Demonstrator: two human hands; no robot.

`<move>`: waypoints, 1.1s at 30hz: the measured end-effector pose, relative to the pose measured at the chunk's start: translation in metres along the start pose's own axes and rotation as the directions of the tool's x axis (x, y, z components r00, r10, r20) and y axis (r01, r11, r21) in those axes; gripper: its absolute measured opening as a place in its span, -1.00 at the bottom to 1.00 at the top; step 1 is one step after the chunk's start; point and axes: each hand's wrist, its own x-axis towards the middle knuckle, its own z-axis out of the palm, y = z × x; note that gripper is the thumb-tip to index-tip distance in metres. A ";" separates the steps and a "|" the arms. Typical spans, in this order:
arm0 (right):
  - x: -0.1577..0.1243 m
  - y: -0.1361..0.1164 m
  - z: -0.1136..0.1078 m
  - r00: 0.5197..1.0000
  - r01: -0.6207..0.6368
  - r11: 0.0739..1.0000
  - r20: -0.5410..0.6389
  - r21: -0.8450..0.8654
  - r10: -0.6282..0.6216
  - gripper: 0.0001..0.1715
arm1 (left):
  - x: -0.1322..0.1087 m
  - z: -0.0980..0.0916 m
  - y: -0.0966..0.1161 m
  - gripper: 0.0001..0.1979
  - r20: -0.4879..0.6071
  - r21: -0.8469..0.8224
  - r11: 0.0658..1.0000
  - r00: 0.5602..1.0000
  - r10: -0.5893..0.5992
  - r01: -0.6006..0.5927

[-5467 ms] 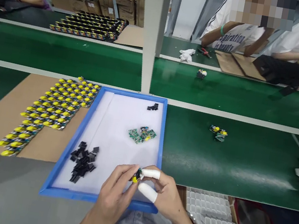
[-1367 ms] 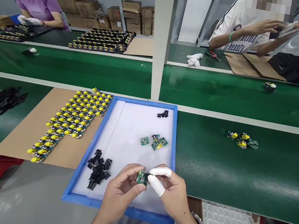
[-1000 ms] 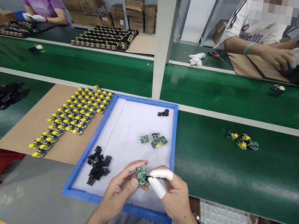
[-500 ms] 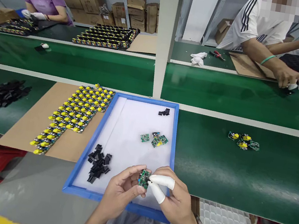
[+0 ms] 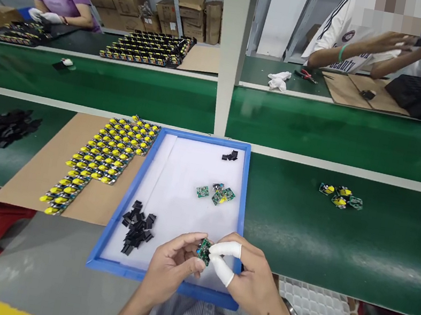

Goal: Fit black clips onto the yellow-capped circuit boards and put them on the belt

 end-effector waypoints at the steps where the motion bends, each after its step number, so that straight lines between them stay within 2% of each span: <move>1: 0.001 0.000 0.000 1.000 0.004 1.000 0.002 0.004 -0.004 -0.69 | 0.000 -0.001 0.000 -0.60 -0.014 0.035 0.999 1.000 0.013 -0.013; 6: 0.004 -0.002 -0.003 0.999 0.013 1.000 0.046 0.009 -0.013 -0.66 | 0.003 -0.004 0.002 -0.62 -0.038 0.191 0.979 0.996 0.075 -0.066; 12: 0.003 -0.007 -0.008 0.995 -0.038 0.998 0.094 -0.043 0.041 -0.63 | 0.004 0.000 0.005 -0.63 -0.021 0.183 0.982 0.998 0.058 -0.053; 15: 0.005 -0.004 -0.008 0.994 -0.090 0.996 0.062 0.001 0.090 -0.68 | 0.004 0.002 0.003 -0.63 -0.005 0.170 0.978 0.993 0.121 -0.118; 19: 0.008 0.006 -0.003 0.979 -0.202 0.973 0.004 0.110 0.203 -0.78 | 0.003 0.005 -0.002 -0.65 0.039 0.232 0.926 0.954 0.297 -0.297; 23: 0.006 0.011 0.000 0.964 -0.261 0.940 0.007 0.218 0.266 -0.81 | 0.000 0.010 -0.005 -0.55 0.059 0.347 0.849 0.913 0.403 -0.398; 26: 0.005 0.007 -0.001 0.970 -0.239 0.956 -0.001 0.173 0.243 -0.79 | -0.001 0.012 -0.006 -0.56 0.038 0.429 0.796 0.889 0.456 -0.427; 33: 0.006 -0.004 -0.002 0.979 -0.202 0.978 0.002 0.046 0.202 -0.73 | -0.002 0.007 -0.013 -0.53 0.084 0.458 0.730 0.842 0.533 -0.507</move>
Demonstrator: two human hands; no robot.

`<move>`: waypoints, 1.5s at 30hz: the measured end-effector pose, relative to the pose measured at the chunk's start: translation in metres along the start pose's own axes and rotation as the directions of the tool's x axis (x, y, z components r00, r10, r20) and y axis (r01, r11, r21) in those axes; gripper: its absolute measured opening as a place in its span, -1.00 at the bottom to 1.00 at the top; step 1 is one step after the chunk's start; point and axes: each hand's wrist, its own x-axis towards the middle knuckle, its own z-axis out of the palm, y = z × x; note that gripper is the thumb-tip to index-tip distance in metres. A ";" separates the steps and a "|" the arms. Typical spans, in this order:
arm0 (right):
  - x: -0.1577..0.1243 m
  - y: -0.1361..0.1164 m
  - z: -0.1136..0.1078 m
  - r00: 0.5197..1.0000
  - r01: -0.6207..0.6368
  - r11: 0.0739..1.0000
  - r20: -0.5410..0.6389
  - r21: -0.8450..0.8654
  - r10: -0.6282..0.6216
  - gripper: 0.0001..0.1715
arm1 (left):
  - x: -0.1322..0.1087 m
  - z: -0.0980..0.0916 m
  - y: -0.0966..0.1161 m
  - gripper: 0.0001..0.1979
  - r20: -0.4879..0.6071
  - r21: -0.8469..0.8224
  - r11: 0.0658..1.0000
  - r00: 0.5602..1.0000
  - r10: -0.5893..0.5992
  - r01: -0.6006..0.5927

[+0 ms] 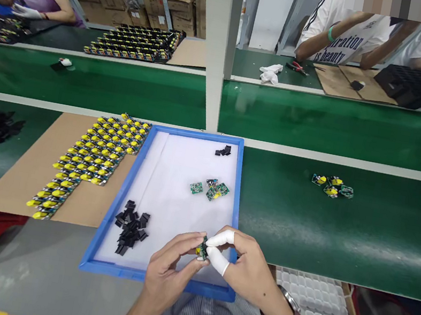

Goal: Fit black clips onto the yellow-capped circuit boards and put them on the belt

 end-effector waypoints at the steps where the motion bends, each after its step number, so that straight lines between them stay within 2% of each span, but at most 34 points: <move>1: 0.000 0.000 0.000 1.000 0.002 1.000 0.005 -0.007 -0.001 -0.72 | -0.001 -0.001 -0.001 -0.52 0.000 0.007 1.000 1.000 0.012 -0.012; 12: 0.007 0.001 0.001 1.000 0.020 0.999 0.021 -0.031 -0.019 -0.71 | 0.000 0.000 -0.002 -0.52 0.016 0.117 0.991 0.998 0.058 -0.059; 14: 0.006 0.006 0.001 0.999 0.011 1.000 0.042 0.027 -0.012 -0.74 | 0.001 -0.001 -0.001 -0.53 0.002 0.161 0.985 0.998 0.064 -0.064; 16: 0.004 0.013 0.002 0.997 -0.048 0.985 0.073 0.164 0.036 -0.76 | 0.002 -0.003 0.002 -0.52 -0.039 0.229 0.971 0.996 0.076 -0.065; 18: -0.001 0.021 0.003 0.993 -0.099 0.958 0.090 0.269 0.077 -0.71 | 0.004 -0.003 0.006 -0.51 -0.078 0.307 0.949 0.992 0.102 -0.074; 21: -0.007 0.030 0.004 0.998 -0.044 0.972 0.059 0.229 0.031 -0.64 | 0.005 0.000 0.012 -0.50 -0.080 0.387 0.914 0.983 0.165 -0.122; 24: -0.009 0.032 0.006 1.000 -0.011 0.982 0.025 0.186 0.007 -0.69 | 0.003 0.004 0.015 -0.46 -0.044 0.400 0.904 0.982 0.183 -0.150; 29: -0.005 0.030 0.010 0.998 -0.026 0.959 0.064 0.283 0.008 -0.81 | -0.001 0.005 0.011 -0.39 -0.048 0.418 0.889 0.972 0.229 -0.188; 34: -0.003 0.029 0.015 0.999 -0.013 0.944 0.043 0.331 -0.002 -0.81 | 0.000 0.004 0.008 -0.33 -0.056 0.443 0.858 0.947 0.316 -0.260; 38: -0.004 0.030 0.015 0.999 0.032 0.937 0.005 0.347 -0.036 -0.78 | 0.007 0.010 0.005 -0.36 -0.046 0.459 0.836 0.932 0.360 -0.301; 40: -0.002 0.038 0.000 0.997 0.057 0.975 -0.064 0.216 -0.044 -0.80 | 0.014 0.012 0.002 -0.35 -0.021 0.451 0.840 0.938 0.347 -0.300; 42: 0.001 0.053 -0.033 0.968 0.049 0.997 -0.244 -0.061 -0.062 -0.77 | 0.020 0.010 -0.002 -0.32 -0.030 0.455 0.853 0.953 0.302 -0.256; 43: 0.002 0.062 -0.057 0.926 0.011 0.972 -0.363 -0.234 -0.098 -0.73 | 0.022 0.007 -0.004 -0.31 -0.051 0.461 0.859 0.959 0.278 -0.225; 45: 0.004 0.079 -0.110 0.841 -0.079 0.917 -0.520 -0.391 -0.149 -0.67 | 0.025 -0.002 -0.008 -0.35 -0.092 0.476 0.865 0.969 0.230 -0.160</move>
